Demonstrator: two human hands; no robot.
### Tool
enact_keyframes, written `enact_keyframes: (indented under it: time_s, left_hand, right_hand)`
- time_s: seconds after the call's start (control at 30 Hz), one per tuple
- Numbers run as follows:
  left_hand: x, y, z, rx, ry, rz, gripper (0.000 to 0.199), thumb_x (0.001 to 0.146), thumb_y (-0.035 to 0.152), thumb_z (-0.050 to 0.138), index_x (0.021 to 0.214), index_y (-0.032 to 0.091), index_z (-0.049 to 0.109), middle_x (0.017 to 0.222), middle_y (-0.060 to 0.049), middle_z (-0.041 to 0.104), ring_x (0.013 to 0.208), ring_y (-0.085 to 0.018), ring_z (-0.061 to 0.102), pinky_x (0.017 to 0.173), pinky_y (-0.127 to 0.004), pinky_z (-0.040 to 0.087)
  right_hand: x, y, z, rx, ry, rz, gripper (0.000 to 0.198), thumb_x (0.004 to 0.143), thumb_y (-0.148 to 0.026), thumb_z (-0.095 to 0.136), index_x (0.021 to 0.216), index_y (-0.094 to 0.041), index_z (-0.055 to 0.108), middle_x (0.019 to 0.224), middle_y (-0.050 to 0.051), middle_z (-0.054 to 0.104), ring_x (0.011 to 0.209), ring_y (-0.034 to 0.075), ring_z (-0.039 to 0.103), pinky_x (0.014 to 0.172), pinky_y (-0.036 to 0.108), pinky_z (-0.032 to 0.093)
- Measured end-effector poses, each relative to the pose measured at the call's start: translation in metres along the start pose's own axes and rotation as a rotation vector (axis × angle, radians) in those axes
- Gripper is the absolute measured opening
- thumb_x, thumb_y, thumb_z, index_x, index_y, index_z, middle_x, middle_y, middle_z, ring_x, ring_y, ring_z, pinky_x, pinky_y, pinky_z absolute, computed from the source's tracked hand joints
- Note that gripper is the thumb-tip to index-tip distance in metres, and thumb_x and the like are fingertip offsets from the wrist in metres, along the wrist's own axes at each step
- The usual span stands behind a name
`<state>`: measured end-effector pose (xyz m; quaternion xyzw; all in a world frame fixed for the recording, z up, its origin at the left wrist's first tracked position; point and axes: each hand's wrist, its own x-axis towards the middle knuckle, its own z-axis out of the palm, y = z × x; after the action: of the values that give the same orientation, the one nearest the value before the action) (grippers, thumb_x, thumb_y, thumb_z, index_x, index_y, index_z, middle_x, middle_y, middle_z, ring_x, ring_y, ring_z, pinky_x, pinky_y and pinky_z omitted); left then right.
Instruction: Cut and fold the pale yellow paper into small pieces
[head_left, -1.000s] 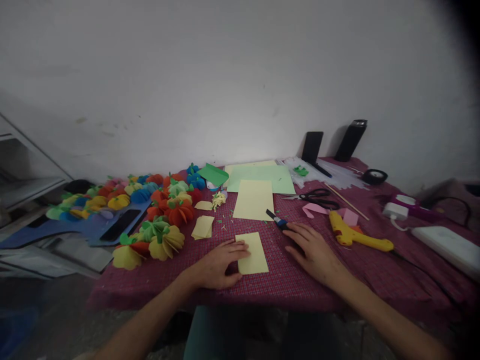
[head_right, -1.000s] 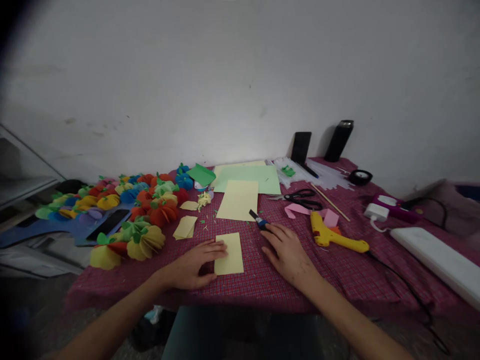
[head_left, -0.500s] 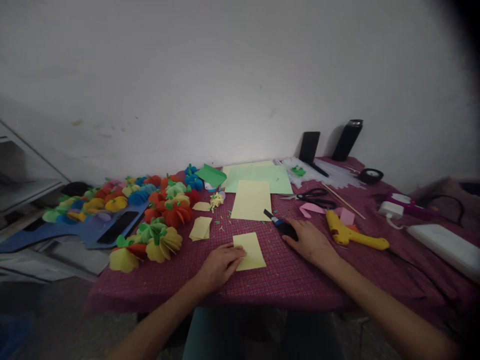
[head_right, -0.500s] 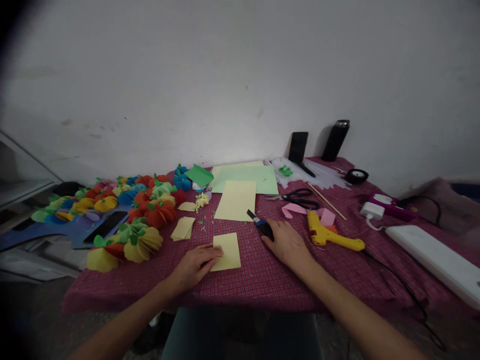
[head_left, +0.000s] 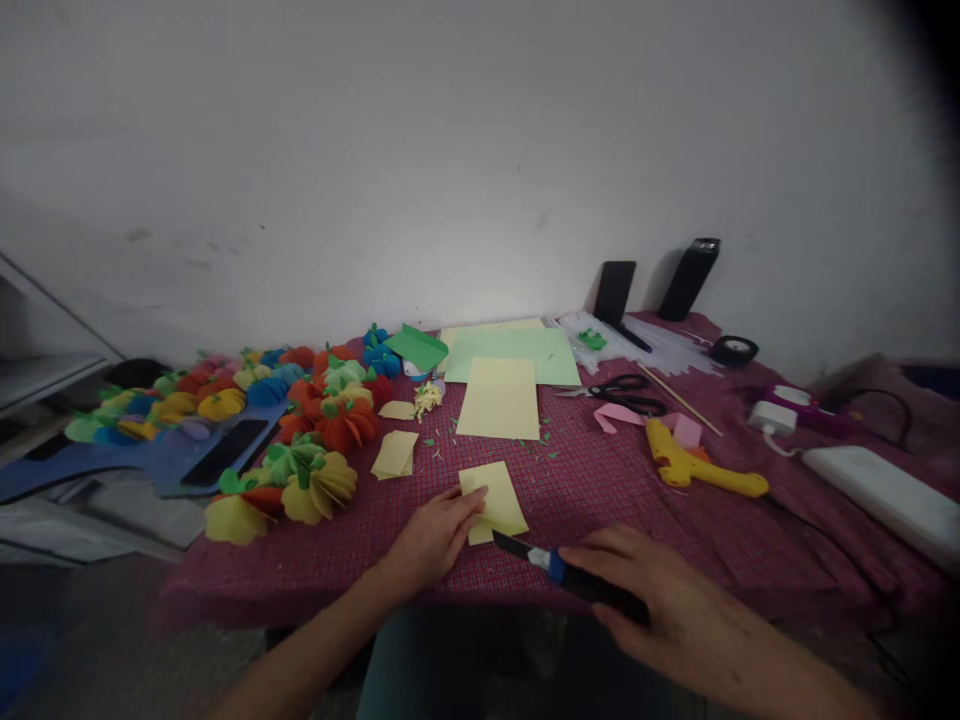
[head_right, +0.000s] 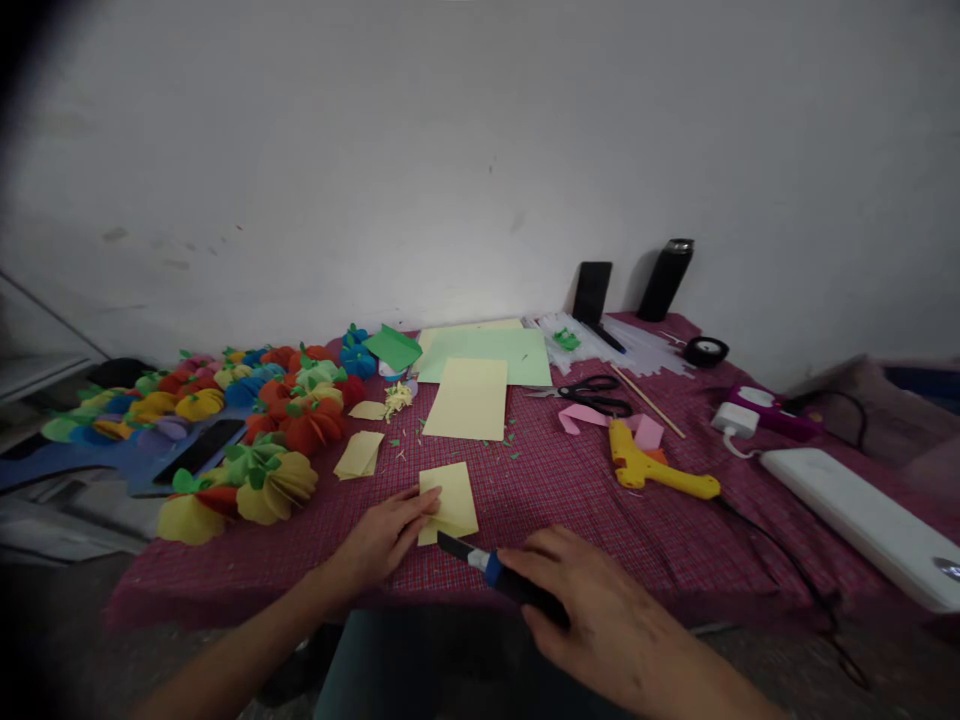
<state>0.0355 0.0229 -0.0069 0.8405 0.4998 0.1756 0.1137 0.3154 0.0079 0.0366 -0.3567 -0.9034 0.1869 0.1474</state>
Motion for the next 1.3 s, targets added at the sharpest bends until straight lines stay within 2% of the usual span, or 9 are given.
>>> enact_keyframes:
  time_s: [0.23, 0.43, 0.53, 0.63, 0.83, 1.3]
  left_hand:
    - [-0.001, 0.002, 0.000, -0.020, 0.014, 0.049, 0.037, 0.083, 0.018, 0.032, 0.119, 0.022, 0.038, 0.120, -0.002, 0.049, 0.109, -0.016, 0.044, 0.094, -0.035, 0.034]
    - [-0.005, 0.007, -0.011, -0.080, 0.072, 0.091, 0.057, 0.068, 0.006, 0.038, 0.123, 0.021, 0.035, 0.124, -0.004, 0.044, 0.115, -0.019, 0.036, 0.100, -0.040, 0.025]
    - [0.007, 0.015, -0.014, -0.021, 0.046, 0.098, 0.049, 0.075, 0.009, 0.034, 0.122, 0.021, 0.036, 0.131, -0.003, 0.035, 0.120, -0.018, 0.028, 0.101, -0.040, 0.021]
    - [0.021, 0.020, -0.007, 0.064, -0.046, 0.105, 0.045, 0.083, 0.020, 0.030, 0.128, 0.020, 0.026, 0.136, -0.003, 0.024, 0.125, -0.016, 0.017, 0.102, -0.038, 0.018]
    - [0.027, 0.016, 0.010, 0.163, -0.127, 0.067, 0.047, 0.087, 0.029, 0.023, 0.131, 0.017, 0.015, 0.138, -0.005, 0.016, 0.126, -0.015, 0.010, 0.103, -0.035, 0.013]
    - [0.026, 0.015, 0.009, 0.176, -0.145, 0.078, 0.048, 0.086, 0.030, 0.024, 0.132, 0.018, 0.012, 0.139, -0.004, 0.013, 0.126, -0.014, 0.008, 0.103, -0.032, 0.010]
  right_hand:
    - [0.011, -0.010, 0.019, -0.061, 0.006, -0.019, 0.049, 0.067, -0.009, 0.046, 0.114, -0.025, 0.046, 0.097, 0.005, 0.053, 0.088, 0.018, 0.049, 0.075, 0.033, 0.043]
    - [0.009, -0.009, 0.028, -0.124, 0.070, 0.003, 0.043, 0.069, -0.010, 0.044, 0.111, -0.021, 0.048, 0.091, 0.007, 0.054, 0.084, 0.019, 0.049, 0.071, 0.034, 0.043]
    - [0.007, -0.010, 0.030, -0.143, 0.070, 0.018, 0.044, 0.070, -0.010, 0.045, 0.112, -0.020, 0.047, 0.092, 0.007, 0.054, 0.083, 0.019, 0.049, 0.071, 0.035, 0.043]
    - [0.007, -0.013, 0.032, -0.156, 0.033, 0.046, 0.045, 0.070, -0.011, 0.045, 0.114, -0.021, 0.046, 0.093, 0.007, 0.053, 0.084, 0.020, 0.048, 0.071, 0.035, 0.044]
    - [0.007, -0.015, 0.033, -0.148, 0.009, 0.056, 0.047, 0.069, -0.011, 0.045, 0.116, -0.019, 0.045, 0.094, 0.008, 0.052, 0.085, 0.021, 0.047, 0.073, 0.036, 0.043]
    - [-0.005, -0.004, 0.033, -0.176, 0.014, 0.074, 0.049, 0.070, -0.011, 0.043, 0.117, -0.020, 0.043, 0.094, 0.008, 0.052, 0.085, 0.021, 0.047, 0.073, 0.037, 0.043]
